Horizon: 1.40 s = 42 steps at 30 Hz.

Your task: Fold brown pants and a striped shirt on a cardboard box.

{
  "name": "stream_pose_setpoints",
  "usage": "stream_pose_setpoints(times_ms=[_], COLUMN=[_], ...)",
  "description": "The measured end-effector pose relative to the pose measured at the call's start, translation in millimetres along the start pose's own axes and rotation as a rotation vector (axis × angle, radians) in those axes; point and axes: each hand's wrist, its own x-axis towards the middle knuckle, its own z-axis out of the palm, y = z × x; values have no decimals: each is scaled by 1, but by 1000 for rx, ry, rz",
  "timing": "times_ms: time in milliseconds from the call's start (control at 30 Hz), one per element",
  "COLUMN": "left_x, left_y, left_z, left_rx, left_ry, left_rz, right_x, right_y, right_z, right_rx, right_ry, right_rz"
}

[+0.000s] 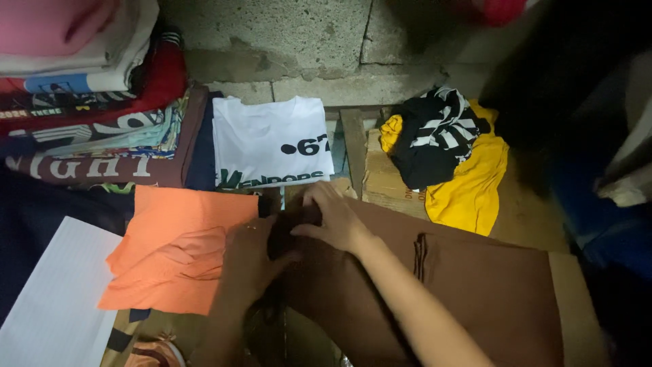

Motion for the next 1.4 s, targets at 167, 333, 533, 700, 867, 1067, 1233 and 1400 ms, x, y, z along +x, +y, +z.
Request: stream_pose_setpoints(times_ms=[167, 333, 533, 700, 867, 1067, 1233, 1400], left_x=[-10, -30, -34, -28, -15, 9, 38, 74], left_y=[-7, -13, -3, 0, -21, -54, -47, 0], left_z=[10, 22, 23, 18, 14, 10, 26, 37], left_rx=[162, 200, 151, 155, 261, -221, 385, 593], left_ry=[235, 282, 306, 288, 270, 231, 246, 95], left_rz=[112, 103, 180, 144, 71, -328, -223, 57], right_x=[-9, -34, -33, -12, 8, -1, -38, -71], right_y=[22, 45, 45, 11, -9, 28, 50, 69], right_z=[-10, -30, -19, -31, -57, -60, -52, -29], right_rx=[225, 199, 58, 45, -225, -6, -59, -168], right_ry=[163, -9, -45, -188, -433, -101, 144, 253], right_rz=[-145, -69, -251, -197, 222, 79, 151, 251])
